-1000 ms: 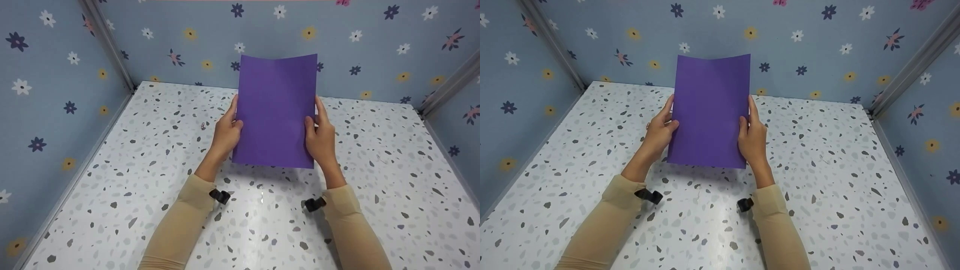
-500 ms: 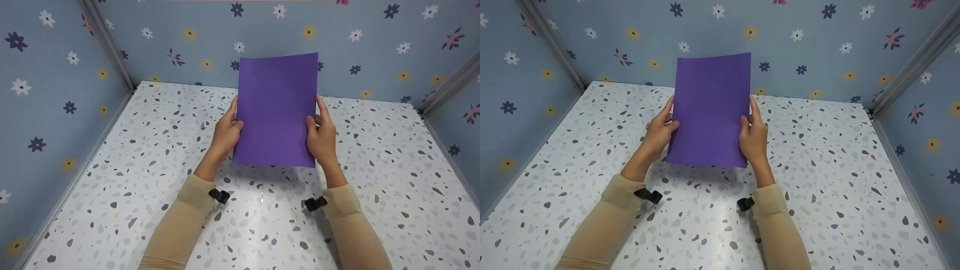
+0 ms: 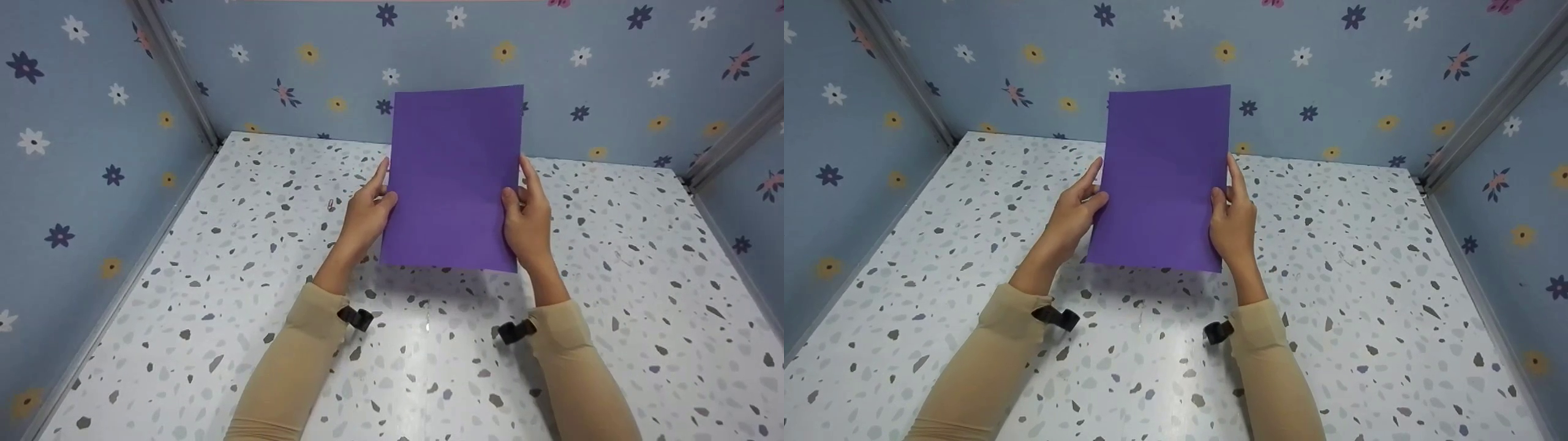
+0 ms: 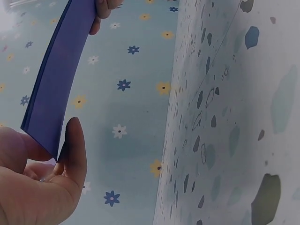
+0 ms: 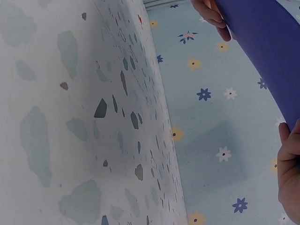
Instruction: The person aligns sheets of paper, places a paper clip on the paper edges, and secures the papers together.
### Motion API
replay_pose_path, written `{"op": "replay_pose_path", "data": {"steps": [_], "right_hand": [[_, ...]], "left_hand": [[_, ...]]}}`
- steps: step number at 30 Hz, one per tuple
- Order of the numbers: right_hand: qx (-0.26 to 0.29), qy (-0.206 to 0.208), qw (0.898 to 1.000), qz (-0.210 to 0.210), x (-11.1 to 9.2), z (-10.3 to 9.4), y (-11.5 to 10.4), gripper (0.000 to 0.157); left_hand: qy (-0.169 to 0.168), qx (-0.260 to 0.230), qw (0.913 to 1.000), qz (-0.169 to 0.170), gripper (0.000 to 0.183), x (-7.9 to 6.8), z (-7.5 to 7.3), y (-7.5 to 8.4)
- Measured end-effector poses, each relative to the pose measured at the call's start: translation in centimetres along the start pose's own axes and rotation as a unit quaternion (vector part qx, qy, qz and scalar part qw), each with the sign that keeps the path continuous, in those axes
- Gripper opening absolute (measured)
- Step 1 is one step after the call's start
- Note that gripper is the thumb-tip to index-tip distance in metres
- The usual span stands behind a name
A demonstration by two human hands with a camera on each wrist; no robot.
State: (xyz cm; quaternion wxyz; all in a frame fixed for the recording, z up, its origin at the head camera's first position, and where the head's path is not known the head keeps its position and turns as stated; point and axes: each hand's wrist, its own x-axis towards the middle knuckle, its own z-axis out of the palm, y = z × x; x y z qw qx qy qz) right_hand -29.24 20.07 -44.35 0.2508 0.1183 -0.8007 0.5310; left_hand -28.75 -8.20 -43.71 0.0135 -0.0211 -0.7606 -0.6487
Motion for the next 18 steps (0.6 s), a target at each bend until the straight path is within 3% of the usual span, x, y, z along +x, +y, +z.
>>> {"op": "replay_pose_path", "data": {"steps": [6, 13, 18], "right_hand": [[0.019, -0.005, 1.000, 0.007, 0.1, -0.4, -0.1, 0.059], [0.038, -0.007, 0.999, 0.006, 0.2, -0.7, 0.0, 0.058], [0.038, -0.004, 0.999, 0.004, 0.3, -0.8, 0.0, 0.057]], "left_hand": [[0.002, 0.004, 1.0000, 0.005, 0.057, -0.1, -0.5, 0.0], [0.006, -0.038, 0.9991, 0.018, 0.054, 0.2, -1.5, 0.2], [0.018, -0.040, 0.9987, 0.027, 0.051, 0.4, -2.6, 0.2]]}}
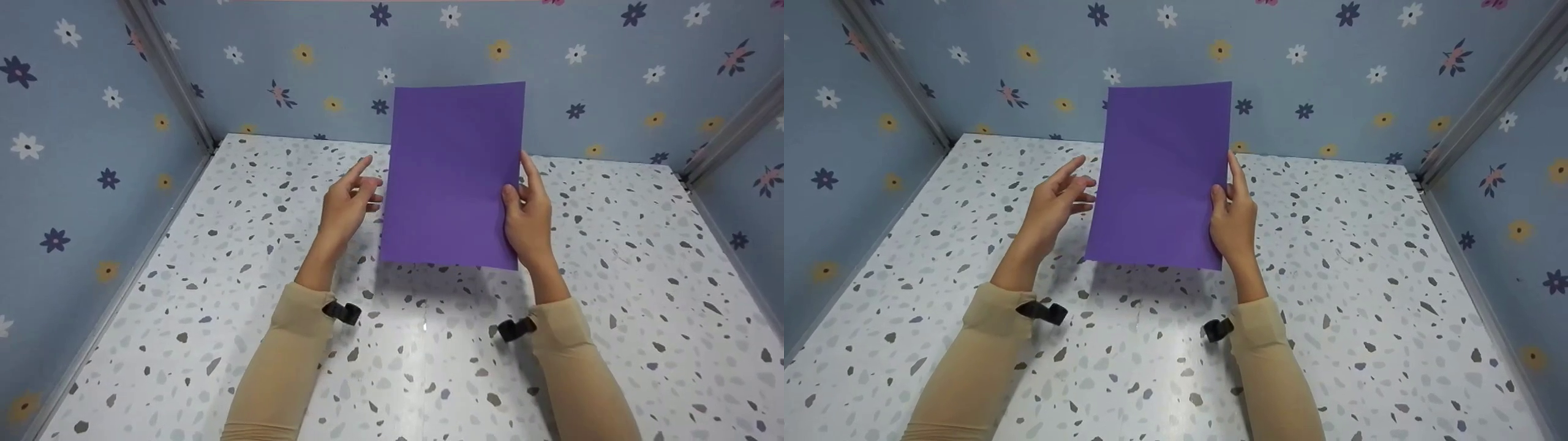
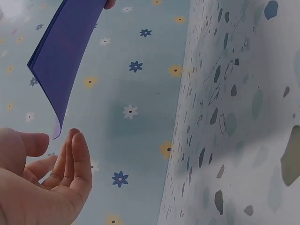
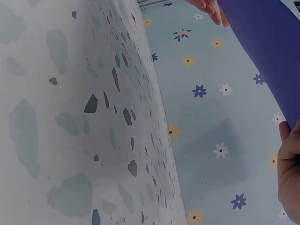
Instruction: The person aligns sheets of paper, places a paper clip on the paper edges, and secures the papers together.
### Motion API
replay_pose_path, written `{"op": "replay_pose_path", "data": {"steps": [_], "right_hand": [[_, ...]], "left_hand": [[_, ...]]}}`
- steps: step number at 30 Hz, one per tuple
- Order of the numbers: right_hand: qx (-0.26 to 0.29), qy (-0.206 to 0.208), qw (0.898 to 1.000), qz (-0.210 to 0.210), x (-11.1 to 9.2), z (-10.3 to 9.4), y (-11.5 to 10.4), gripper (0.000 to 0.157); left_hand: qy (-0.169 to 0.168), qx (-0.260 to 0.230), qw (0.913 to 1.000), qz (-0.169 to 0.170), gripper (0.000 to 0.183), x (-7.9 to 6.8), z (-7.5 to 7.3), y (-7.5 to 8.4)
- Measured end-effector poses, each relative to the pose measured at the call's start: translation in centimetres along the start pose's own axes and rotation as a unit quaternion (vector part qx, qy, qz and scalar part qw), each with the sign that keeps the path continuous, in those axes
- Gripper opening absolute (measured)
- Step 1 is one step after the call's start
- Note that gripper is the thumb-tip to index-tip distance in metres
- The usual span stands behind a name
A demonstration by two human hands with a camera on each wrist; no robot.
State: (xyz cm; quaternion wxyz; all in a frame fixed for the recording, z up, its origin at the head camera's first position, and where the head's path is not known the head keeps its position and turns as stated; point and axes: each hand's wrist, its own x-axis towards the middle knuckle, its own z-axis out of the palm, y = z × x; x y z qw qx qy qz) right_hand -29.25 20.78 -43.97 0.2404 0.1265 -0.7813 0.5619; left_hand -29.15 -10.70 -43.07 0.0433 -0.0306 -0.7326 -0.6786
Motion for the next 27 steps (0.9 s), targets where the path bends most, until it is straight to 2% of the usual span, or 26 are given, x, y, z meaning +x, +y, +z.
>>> {"op": "replay_pose_path", "data": {"steps": [6, 11, 13, 16, 21, 27], "right_hand": [[-0.007, 0.006, 1.000, -0.001, 0.0, -0.4, 0.0, 0.057], [-0.005, 0.001, 1.000, 0.000, 0.1, -0.3, 0.0, 0.058], [-0.002, -0.001, 1.000, 0.003, 0.2, -0.4, -0.1, 0.059], [0.001, 0.002, 1.000, 0.007, 0.2, -0.6, -0.2, 0.059], [0.011, 0.000, 1.000, 0.008, 0.3, -0.7, -0.2, 0.059], [0.013, 0.002, 1.000, 0.010, 0.2, -0.7, -0.1, 0.059]], "left_hand": [[0.017, 0.002, 0.9997, 0.020, 0.039, 0.3, -1.4, 0.2], [0.034, 0.009, 0.9992, 0.017, 0.033, 0.5, -3.1, 0.2], [0.038, 0.026, 0.9989, 0.014, 0.032, 0.7, -3.5, 0.2], [0.036, 0.079, 0.9961, 0.012, 0.033, 1.2, -4.0, 0.1], [0.015, 0.190, 0.9815, 0.014, 0.033, 2.3, -5.2, -0.3], [-0.018, 0.290, 0.9567, 0.005, 0.034, 3.7, -6.6, -1.2]]}}
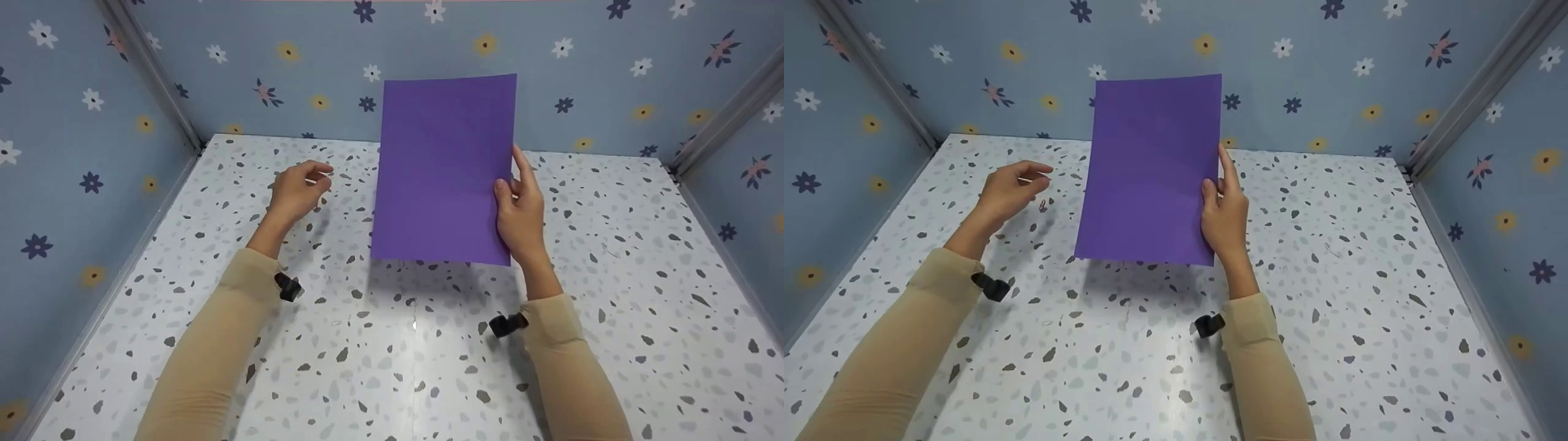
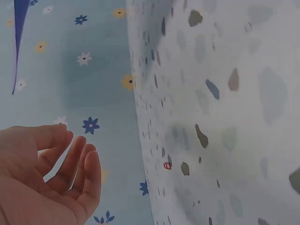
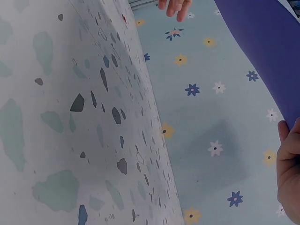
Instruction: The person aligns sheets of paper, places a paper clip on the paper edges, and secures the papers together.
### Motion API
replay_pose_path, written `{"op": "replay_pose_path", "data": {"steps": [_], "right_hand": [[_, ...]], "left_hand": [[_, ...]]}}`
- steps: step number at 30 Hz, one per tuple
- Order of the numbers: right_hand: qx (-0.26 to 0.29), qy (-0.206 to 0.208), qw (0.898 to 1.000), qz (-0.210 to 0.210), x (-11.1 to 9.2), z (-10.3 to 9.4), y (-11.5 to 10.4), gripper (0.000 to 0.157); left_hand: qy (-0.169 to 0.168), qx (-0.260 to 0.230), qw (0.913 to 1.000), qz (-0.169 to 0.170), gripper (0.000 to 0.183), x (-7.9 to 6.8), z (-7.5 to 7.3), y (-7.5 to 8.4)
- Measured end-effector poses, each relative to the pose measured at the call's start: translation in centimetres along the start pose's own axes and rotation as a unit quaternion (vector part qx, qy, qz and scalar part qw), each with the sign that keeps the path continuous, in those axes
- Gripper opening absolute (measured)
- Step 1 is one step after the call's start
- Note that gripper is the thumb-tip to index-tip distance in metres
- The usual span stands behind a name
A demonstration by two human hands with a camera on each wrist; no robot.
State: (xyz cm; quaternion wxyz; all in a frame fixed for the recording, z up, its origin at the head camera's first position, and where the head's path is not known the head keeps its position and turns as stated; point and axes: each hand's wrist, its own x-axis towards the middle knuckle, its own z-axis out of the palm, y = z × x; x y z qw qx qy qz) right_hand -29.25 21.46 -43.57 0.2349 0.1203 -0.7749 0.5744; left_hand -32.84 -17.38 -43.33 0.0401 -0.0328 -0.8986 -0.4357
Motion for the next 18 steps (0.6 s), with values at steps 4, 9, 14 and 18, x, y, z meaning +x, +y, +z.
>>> {"op": "replay_pose_path", "data": {"steps": [4, 9, 14, 18], "right_hand": [[0.001, -0.002, 1.000, 0.007, 0.0, 0.0, -0.2, 0.059], [0.006, -0.001, 1.000, 0.012, -0.1, 0.0, -0.2, 0.060], [0.002, 0.001, 1.000, 0.008, -0.1, 0.0, 0.0, 0.059], [-0.005, 0.000, 1.000, 0.006, 0.0, 0.0, 0.0, 0.058]], "left_hand": [[-0.016, 0.049, 0.9986, 0.002, 0.033, 0.7, -0.3, -0.9], [-0.044, 0.118, 0.9920, 0.004, 0.034, 1.3, -0.4, -2.0], [-0.074, 0.175, 0.9817, -0.007, 0.034, 1.8, -0.4, -2.9], [-0.095, 0.195, 0.9761, -0.013, 0.035, 2.0, -0.4, -3.5]]}}
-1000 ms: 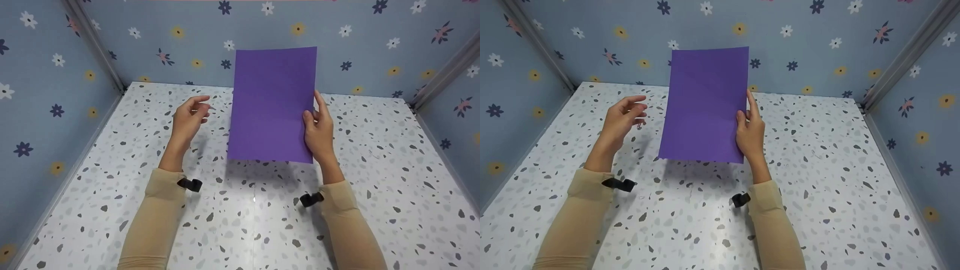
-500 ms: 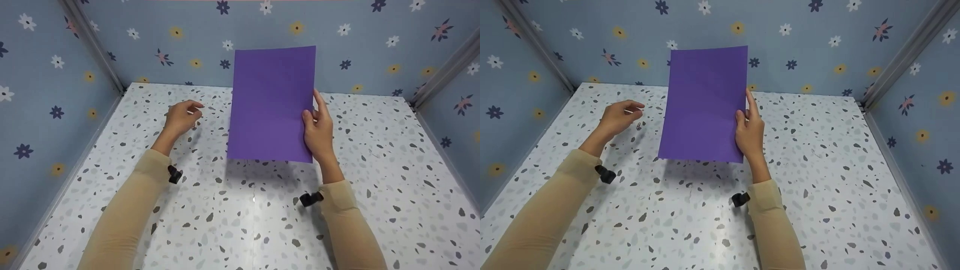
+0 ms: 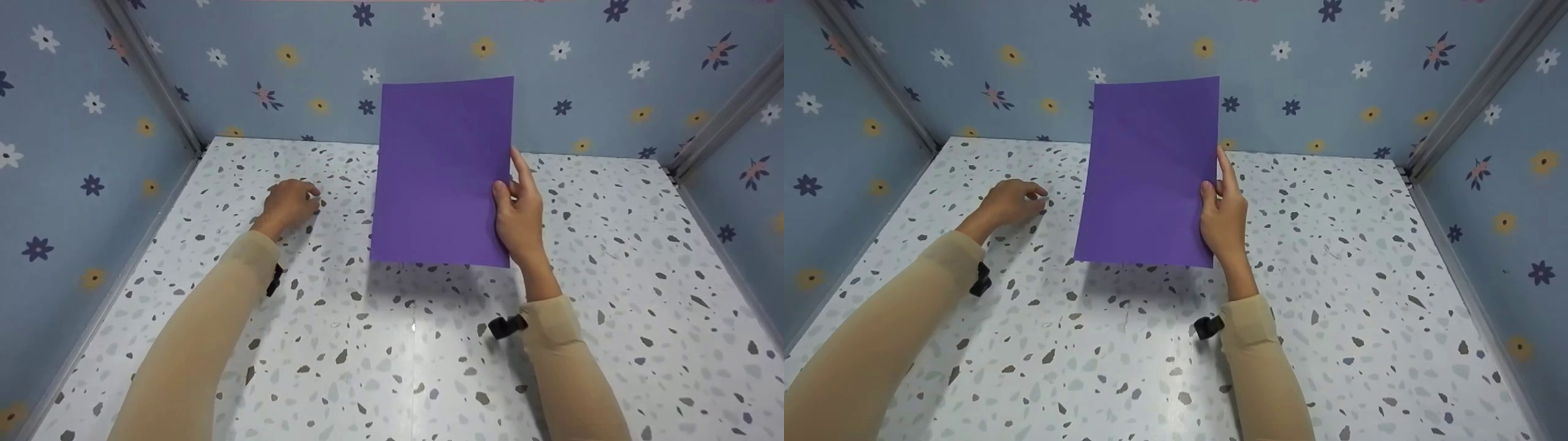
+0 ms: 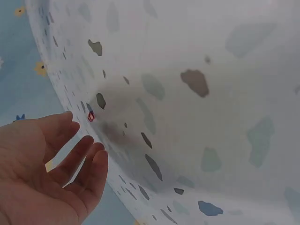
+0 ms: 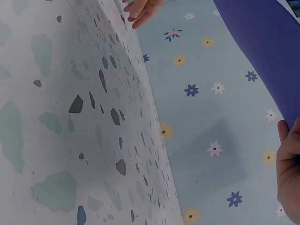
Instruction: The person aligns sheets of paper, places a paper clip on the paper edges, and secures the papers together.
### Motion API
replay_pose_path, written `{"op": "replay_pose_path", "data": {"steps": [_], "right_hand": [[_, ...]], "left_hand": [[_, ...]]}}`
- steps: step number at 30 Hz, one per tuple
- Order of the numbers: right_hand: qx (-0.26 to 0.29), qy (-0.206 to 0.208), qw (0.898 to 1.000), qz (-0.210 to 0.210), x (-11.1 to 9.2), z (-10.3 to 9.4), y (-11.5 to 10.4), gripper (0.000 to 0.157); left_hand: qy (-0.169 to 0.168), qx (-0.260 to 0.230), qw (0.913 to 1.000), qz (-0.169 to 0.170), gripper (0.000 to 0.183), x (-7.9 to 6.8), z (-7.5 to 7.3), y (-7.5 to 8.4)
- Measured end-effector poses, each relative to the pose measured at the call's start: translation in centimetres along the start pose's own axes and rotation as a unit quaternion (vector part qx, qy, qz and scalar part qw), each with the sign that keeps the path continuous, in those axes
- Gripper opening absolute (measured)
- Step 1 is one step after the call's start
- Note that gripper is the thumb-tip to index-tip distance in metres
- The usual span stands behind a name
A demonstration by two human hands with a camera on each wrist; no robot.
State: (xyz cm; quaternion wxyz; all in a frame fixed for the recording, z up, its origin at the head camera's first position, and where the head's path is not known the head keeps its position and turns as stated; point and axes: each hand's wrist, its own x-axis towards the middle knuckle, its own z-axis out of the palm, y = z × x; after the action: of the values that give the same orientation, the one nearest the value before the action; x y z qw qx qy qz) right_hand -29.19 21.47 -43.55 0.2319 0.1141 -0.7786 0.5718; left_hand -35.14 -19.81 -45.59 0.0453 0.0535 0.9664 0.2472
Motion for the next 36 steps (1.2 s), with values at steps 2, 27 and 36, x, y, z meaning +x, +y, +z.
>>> {"op": "replay_pose_path", "data": {"steps": [2, 27, 36], "right_hand": [[0.003, -0.002, 1.000, 0.003, 0.0, 0.0, -0.1, 0.059], [0.000, 0.000, 1.000, 0.002, 0.1, -0.1, -0.2, 0.059], [-0.001, -0.003, 1.000, 0.003, 0.0, 0.0, 0.0, 0.058]], "left_hand": [[-0.006, 0.007, 1.0000, 0.003, 0.035, 0.1, 0.1, -0.2], [0.036, 0.073, 0.9965, 0.022, 0.015, 1.1, 1.1, -0.7], [0.047, 0.058, 0.9969, 0.026, 0.009, 1.2, 1.3, -1.1]]}}
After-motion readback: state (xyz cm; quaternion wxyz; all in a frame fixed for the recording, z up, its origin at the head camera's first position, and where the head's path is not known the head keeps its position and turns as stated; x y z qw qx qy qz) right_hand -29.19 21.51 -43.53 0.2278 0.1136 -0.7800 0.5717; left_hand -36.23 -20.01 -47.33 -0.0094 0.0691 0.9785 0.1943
